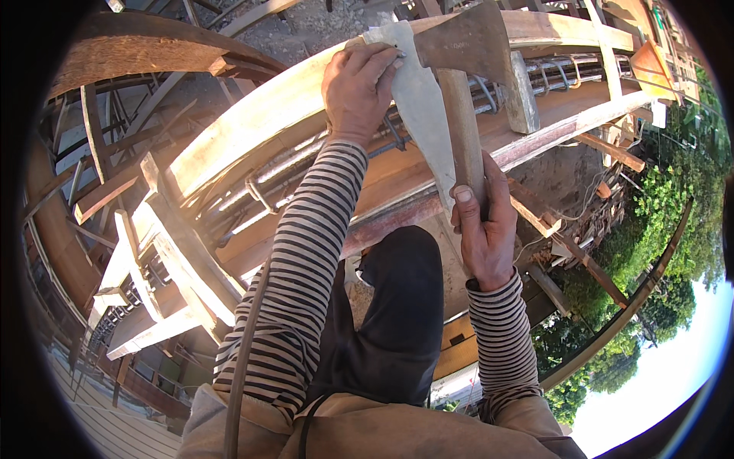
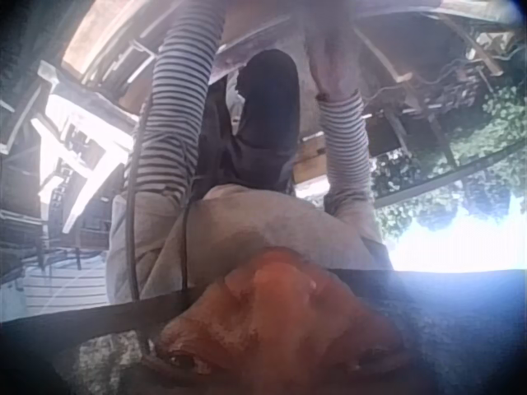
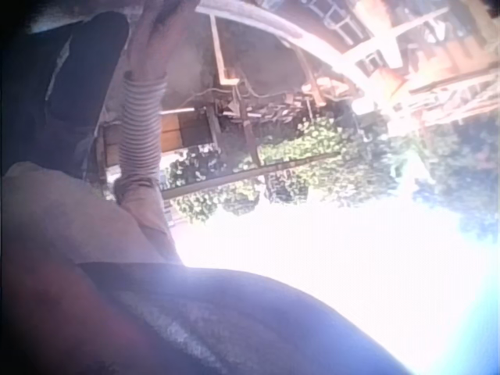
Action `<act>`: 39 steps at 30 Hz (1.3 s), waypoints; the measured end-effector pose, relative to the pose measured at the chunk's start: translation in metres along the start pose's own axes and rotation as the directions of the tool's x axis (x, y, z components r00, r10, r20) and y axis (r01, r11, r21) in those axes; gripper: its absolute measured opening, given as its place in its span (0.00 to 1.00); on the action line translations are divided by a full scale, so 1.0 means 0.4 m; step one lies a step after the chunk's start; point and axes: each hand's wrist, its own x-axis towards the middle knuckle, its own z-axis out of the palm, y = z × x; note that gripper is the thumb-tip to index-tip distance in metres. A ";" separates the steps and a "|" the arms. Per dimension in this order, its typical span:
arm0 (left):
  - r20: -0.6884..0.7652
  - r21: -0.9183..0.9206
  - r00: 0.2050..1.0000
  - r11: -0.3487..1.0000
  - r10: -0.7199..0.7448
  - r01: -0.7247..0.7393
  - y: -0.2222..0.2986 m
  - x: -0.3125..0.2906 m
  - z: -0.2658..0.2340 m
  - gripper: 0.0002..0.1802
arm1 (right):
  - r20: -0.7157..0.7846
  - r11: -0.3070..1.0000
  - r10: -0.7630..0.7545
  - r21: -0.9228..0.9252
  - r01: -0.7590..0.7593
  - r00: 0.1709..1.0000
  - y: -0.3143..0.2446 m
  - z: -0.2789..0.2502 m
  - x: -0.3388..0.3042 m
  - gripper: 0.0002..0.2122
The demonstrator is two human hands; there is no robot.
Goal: The person secures wooden boards around a curved rebar structure using a hammer and nails, moving along the scaffold to align and fasten various pieces.
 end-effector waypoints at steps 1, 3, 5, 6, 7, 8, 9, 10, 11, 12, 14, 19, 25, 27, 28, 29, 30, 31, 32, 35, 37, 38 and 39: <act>-0.013 -0.009 1.000 1.000 0.002 -0.002 0.000 0.000 0.002 0.10 | 0.006 0.999 -0.035 -0.005 0.035 0.999 -0.011 0.000 0.007 0.27; -0.038 -0.026 0.999 1.000 0.004 -0.005 -0.001 0.001 0.007 0.10 | 0.014 0.994 -0.108 -0.006 0.108 0.994 -0.035 0.001 0.023 0.27; -0.031 -0.014 0.999 1.000 0.007 -0.007 -0.003 0.000 0.009 0.11 | 0.018 0.982 -0.184 -0.028 0.184 0.983 -0.039 0.009 0.035 0.28; -0.028 -0.009 1.000 1.000 0.009 -0.009 -0.003 -0.001 0.009 0.11 | 0.018 0.973 -0.225 -0.052 0.226 0.974 -0.033 0.021 0.041 0.28; -0.020 0.013 1.000 1.000 0.009 -0.008 -0.007 -0.003 0.007 0.11 | 0.022 0.960 -0.268 -0.078 0.269 0.963 -0.026 0.028 0.050 0.28; -0.013 0.036 1.000 0.999 0.013 -0.012 -0.009 -0.004 0.006 0.11 | 0.039 0.957 -0.258 -0.127 0.260 0.965 -0.009 0.033 0.057 0.28; -0.006 0.059 1.000 0.998 0.017 -0.017 -0.010 -0.005 0.006 0.11 | 0.055 0.951 -0.246 -0.176 0.252 0.968 0.014 0.039 0.062 0.28; -0.005 0.054 1.000 0.998 0.018 -0.017 -0.009 -0.004 0.004 0.11 | 0.071 0.943 -0.236 -0.223 0.246 0.969 0.023 0.045 0.069 0.28; -0.003 0.048 1.000 0.999 0.018 -0.018 -0.005 -0.005 0.001 0.11 | 0.065 0.957 -0.229 -0.169 0.236 0.971 0.019 0.044 0.066 0.27; -0.002 0.043 1.000 0.999 0.019 -0.019 -0.003 -0.003 0.001 0.11 | 0.046 0.961 -0.235 -0.140 0.239 0.971 0.012 0.041 0.064 0.28; -0.011 0.015 1.000 1.000 0.017 -0.017 -0.005 -0.004 0.005 0.11 | 0.019 0.971 -0.226 -0.078 0.227 0.974 0.004 0.036 0.044 0.28; -0.011 -0.006 1.000 1.000 0.009 -0.009 -0.007 -0.007 0.007 0.11 | -0.002 0.987 -0.154 -0.039 0.153 0.988 0.001 0.043 0.043 0.27; 0.026 0.016 1.000 1.000 -0.016 0.015 -0.004 -0.010 -0.004 0.11 | 0.026 0.964 -0.228 -0.132 0.229 0.973 0.011 0.042 0.064 0.27; 0.012 -0.003 1.000 1.000 0.018 -0.018 0.000 -0.005 -0.008 0.12 | -0.008 0.952 -0.283 -0.128 0.280 0.959 0.010 0.043 0.049 0.27; 0.012 0.012 1.000 1.000 0.020 -0.020 -0.003 -0.007 -0.006 0.11 | 0.005 0.948 -0.274 -0.168 0.270 0.962 0.016 0.046 0.055 0.27; 0.012 0.028 1.000 0.999 0.023 -0.023 -0.008 -0.007 -0.003 0.11 | 0.017 0.942 -0.263 -0.209 0.261 0.965 0.027 0.051 0.067 0.27; 0.012 0.043 1.000 0.999 0.025 -0.026 -0.010 -0.009 0.000 0.11 | 0.029 0.935 -0.252 -0.249 0.252 0.967 0.034 0.053 0.072 0.27; 0.026 0.030 1.000 1.000 0.010 -0.011 -0.006 -0.005 -0.003 0.11 | 0.024 0.941 -0.258 -0.221 0.257 0.966 0.033 0.053 0.077 0.27; 0.039 0.016 0.999 1.000 -0.004 0.003 0.002 -0.006 -0.009 0.11 | 0.019 0.946 -0.263 -0.193 0.262 0.965 0.032 0.050 0.080 0.27; 0.046 -0.001 0.999 1.000 -0.005 0.005 0.004 -0.002 -0.006 0.12 | 0.016 0.949 -0.257 -0.183 0.256 0.966 0.040 0.041 0.084 0.27; 0.058 -0.023 0.998 1.000 -0.017 0.018 0.003 -0.004 -0.002 0.12 | 0.019 0.963 -0.218 -0.159 0.219 0.976 0.038 0.027 0.081 0.26; 0.075 -0.042 0.997 0.998 -0.035 0.038 0.000 -0.006 -0.004 0.13 | 0.023 0.974 -0.185 -0.127 0.187 0.982 0.027 0.014 0.080 0.25; 0.091 -0.062 0.994 0.996 -0.053 0.059 0.001 -0.008 -0.002 0.14 | 0.026 0.984 -0.152 -0.095 0.154 0.988 0.022 0.002 0.076 0.25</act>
